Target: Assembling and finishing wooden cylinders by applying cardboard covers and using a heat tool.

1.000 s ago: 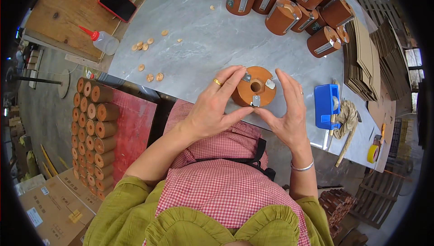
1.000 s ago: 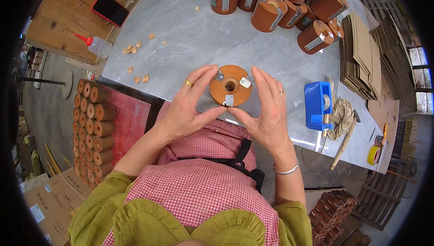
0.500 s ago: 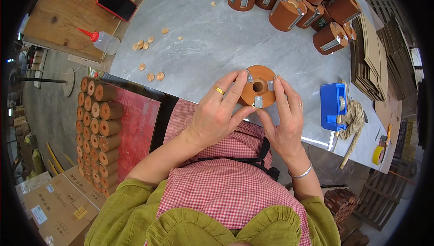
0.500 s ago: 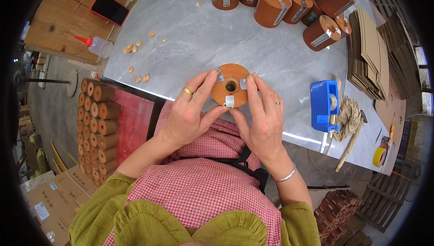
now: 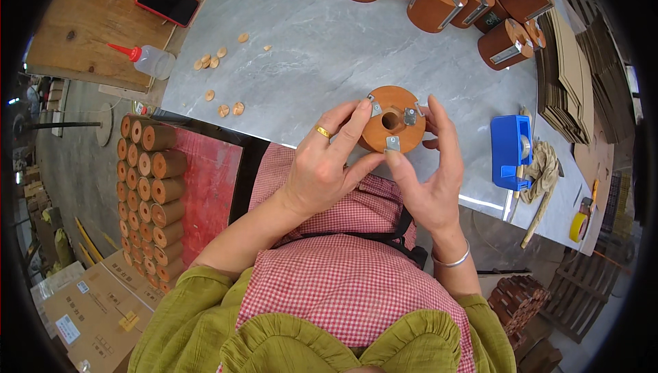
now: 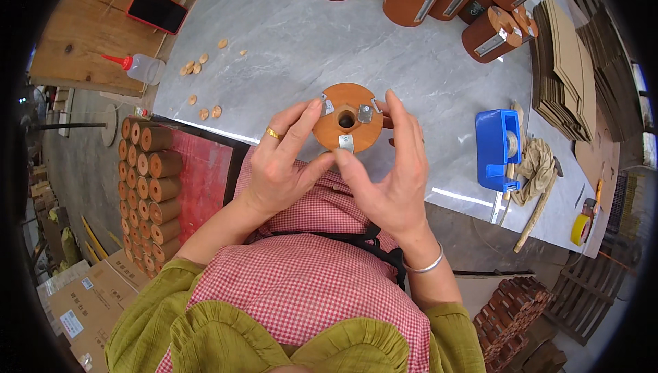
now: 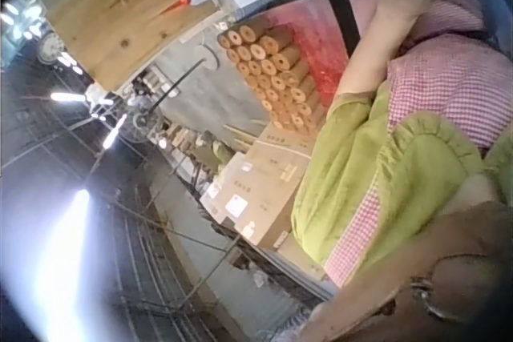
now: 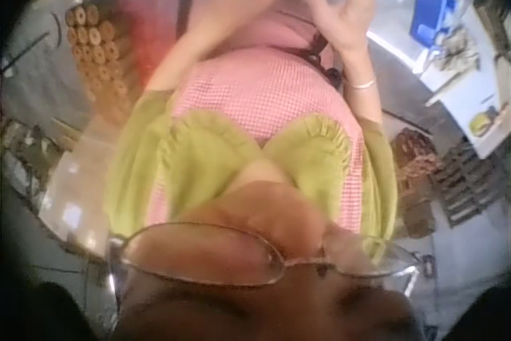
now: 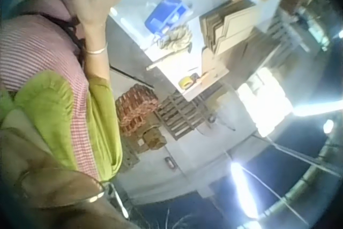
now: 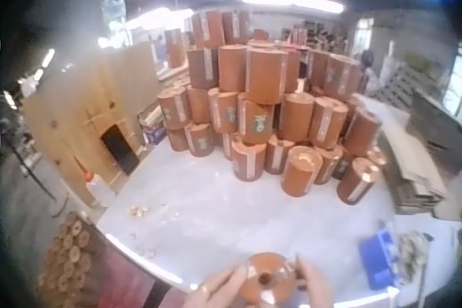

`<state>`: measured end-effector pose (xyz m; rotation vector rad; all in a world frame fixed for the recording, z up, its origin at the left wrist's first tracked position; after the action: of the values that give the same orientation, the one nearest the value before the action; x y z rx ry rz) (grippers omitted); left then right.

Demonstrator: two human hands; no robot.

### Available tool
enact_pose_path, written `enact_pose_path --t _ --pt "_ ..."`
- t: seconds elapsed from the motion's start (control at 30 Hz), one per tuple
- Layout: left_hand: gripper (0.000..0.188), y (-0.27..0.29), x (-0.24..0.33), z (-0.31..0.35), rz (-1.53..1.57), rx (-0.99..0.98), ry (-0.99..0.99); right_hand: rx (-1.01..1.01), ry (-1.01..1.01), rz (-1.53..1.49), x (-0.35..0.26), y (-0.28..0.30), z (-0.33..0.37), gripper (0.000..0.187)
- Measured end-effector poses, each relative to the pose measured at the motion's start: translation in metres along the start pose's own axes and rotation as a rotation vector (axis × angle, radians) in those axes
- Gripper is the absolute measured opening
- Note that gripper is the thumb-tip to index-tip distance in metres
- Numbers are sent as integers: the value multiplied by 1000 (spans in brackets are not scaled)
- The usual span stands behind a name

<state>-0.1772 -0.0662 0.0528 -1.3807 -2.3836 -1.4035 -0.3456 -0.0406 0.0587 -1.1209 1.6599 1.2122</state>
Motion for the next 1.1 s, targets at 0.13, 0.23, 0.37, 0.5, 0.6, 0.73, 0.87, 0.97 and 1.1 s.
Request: enact_pose_path --t 0.13,0.23,0.37,0.5,0.6,0.73,0.87,0.97,1.1 --pt "75 -3 -1 1 -1 4 13 -2 27 170 -3 -7 -6 74" --pt "74 -2 0 0 12 24 18 -18 -25 120 -2 -4 -8 70" --pt "74 -3 2 0 53 20 65 -52 -37 31 2 -1 -9 65" --pt "76 -6 1 -2 53 -39 50 -31 -59 -16 5 0 -8 64" --pt "76 -2 0 -3 54 -47 46 -37 -68 -27 7 -1 -8 63" --pt "75 -3 0 -1 46 -17 25 -24 -74 -91 13 -1 -10 61" --pt "74 -5 -1 0 90 9 62 -19 -60 -113 16 0 -11 58" --pt "73 -6 -2 0 89 18 69 -3 -17 -100 13 -2 -10 55" --pt "82 -8 -2 4 94 -3 91 7 5 -79 14 -2 -9 50"
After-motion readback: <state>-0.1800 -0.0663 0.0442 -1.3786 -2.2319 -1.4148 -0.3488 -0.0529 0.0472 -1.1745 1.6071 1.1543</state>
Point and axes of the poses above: each hand's wrist, its own z-axis away from the middle knuckle, its own y-axis out of the back of the hand, x = y × z, the point moved 7 cm from there along -z, towards the middle knuckle, and after that the axes turned 11 degrees about -z, right-handed, at the moved point
